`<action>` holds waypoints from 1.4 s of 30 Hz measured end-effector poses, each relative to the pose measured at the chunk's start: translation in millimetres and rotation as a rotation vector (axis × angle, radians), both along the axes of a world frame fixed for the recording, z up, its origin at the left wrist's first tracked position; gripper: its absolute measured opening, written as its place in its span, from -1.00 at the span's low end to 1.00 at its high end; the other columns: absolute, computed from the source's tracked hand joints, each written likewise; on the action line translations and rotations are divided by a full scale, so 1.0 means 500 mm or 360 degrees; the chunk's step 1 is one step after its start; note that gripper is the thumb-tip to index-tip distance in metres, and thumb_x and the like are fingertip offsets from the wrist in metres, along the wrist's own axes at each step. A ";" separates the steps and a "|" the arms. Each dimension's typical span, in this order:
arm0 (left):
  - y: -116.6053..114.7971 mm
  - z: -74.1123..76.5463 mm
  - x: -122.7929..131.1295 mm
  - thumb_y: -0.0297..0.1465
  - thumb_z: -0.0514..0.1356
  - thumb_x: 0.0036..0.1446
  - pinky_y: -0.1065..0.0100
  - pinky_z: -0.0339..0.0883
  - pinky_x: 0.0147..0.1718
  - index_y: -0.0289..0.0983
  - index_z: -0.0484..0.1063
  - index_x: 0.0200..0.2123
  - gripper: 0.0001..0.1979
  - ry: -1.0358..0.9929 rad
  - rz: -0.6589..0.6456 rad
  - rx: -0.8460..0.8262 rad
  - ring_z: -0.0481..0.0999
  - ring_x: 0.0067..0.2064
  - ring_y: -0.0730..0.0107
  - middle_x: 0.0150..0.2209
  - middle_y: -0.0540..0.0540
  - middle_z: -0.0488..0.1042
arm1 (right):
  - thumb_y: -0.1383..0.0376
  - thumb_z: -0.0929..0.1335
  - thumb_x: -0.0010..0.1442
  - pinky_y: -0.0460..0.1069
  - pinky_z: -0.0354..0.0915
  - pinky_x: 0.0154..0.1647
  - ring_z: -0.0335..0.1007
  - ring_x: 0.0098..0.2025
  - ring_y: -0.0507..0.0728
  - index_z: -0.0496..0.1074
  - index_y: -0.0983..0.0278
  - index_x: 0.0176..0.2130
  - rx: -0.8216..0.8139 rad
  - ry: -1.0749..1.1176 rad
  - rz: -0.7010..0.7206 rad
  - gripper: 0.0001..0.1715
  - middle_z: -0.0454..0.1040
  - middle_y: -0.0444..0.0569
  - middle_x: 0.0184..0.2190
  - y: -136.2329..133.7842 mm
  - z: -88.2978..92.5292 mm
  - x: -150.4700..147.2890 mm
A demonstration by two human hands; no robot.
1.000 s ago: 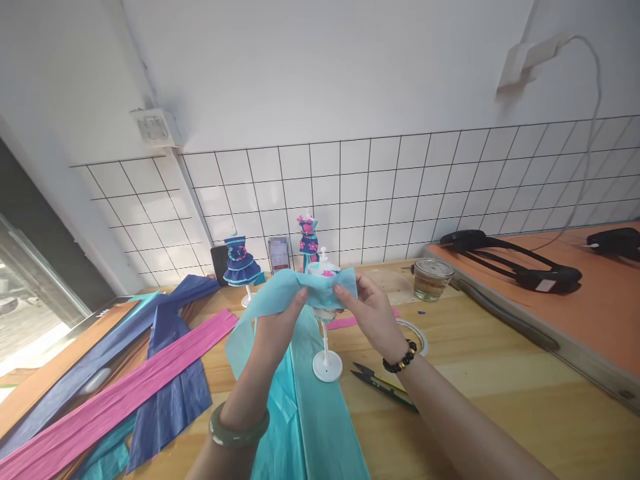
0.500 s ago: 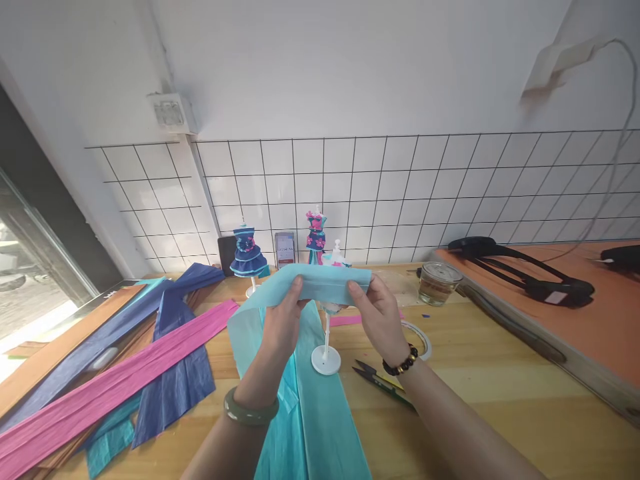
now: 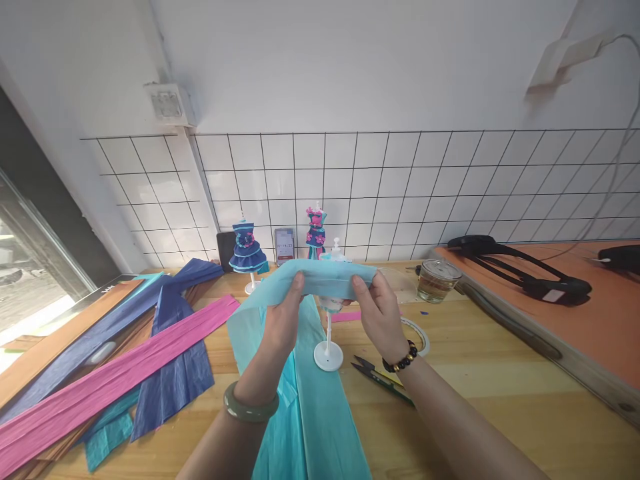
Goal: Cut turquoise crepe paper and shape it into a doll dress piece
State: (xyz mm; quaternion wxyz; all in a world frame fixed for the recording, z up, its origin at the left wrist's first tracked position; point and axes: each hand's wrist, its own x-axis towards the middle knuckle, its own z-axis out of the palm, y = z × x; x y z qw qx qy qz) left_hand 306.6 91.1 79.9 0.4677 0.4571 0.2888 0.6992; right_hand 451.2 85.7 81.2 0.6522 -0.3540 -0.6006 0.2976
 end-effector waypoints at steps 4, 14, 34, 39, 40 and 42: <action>0.001 -0.003 0.001 -0.23 0.17 0.07 0.09 0.25 -0.04 -0.21 0.43 -0.13 -0.70 -0.0028 -0.0013 -0.0028 0.33 0.05 0.09 -0.05 -0.13 0.43 | 0.15 0.21 0.23 -0.04 0.33 -0.43 0.32 -0.46 0.02 0.25 0.23 -0.31 -0.0002 -0.0009 -0.0044 -0.80 0.32 -0.15 -0.45 0.000 -0.001 0.001; -0.004 0.003 0.007 -0.32 0.22 0.02 0.14 0.22 0.01 -0.24 0.47 -0.20 -0.75 -0.0060 -0.0114 0.0076 0.37 0.02 0.15 -0.12 -0.11 0.49 | 0.14 0.23 0.21 -0.03 0.33 -0.42 0.32 -0.47 0.02 0.26 0.22 -0.30 -0.0039 0.0069 -0.0014 -0.80 0.34 -0.17 -0.47 0.001 -0.003 -0.001; -0.025 0.040 0.001 -0.38 0.28 -0.06 0.16 0.30 -0.06 -0.23 0.49 -0.23 -0.76 -0.0181 -0.0018 0.0139 0.43 -0.06 0.17 -0.23 -0.06 0.53 | 0.08 0.21 0.20 -0.04 0.32 -0.44 0.30 -0.45 0.03 0.29 0.20 -0.24 -0.0068 0.0151 0.0043 -0.74 0.35 -0.14 -0.46 -0.003 0.004 0.000; -0.040 0.076 -0.014 -0.37 0.25 0.00 0.19 0.36 -0.12 -0.14 0.51 -0.28 -0.85 -0.0424 -0.0024 0.0129 0.45 -0.08 0.21 -0.21 0.01 0.53 | 0.09 0.19 0.22 -0.03 0.30 -0.45 0.26 -0.51 0.01 0.29 0.21 -0.20 -0.0083 0.0183 0.0134 -0.72 0.36 -0.14 -0.49 0.001 -0.002 0.002; -0.044 0.083 -0.017 -0.37 0.24 0.01 0.21 0.37 -0.14 -0.13 0.51 -0.29 -0.86 -0.0445 -0.0004 0.0137 0.46 -0.11 0.23 -0.21 0.02 0.53 | 0.10 0.20 0.22 -0.04 0.30 -0.45 0.25 -0.51 0.00 0.30 0.21 -0.20 -0.0071 0.0171 0.0144 -0.73 0.37 -0.13 -0.45 -0.001 -0.001 0.001; -0.050 0.093 -0.022 -0.38 0.24 0.01 0.23 0.39 -0.18 -0.13 0.51 -0.30 -0.87 -0.0452 0.0041 0.0165 0.48 -0.14 0.26 -0.21 0.02 0.51 | 0.13 0.24 0.20 -0.06 0.29 -0.45 0.26 -0.49 -0.01 0.30 0.20 -0.20 -0.0062 0.0153 0.0178 -0.76 0.39 -0.11 -0.39 -0.005 0.001 -0.002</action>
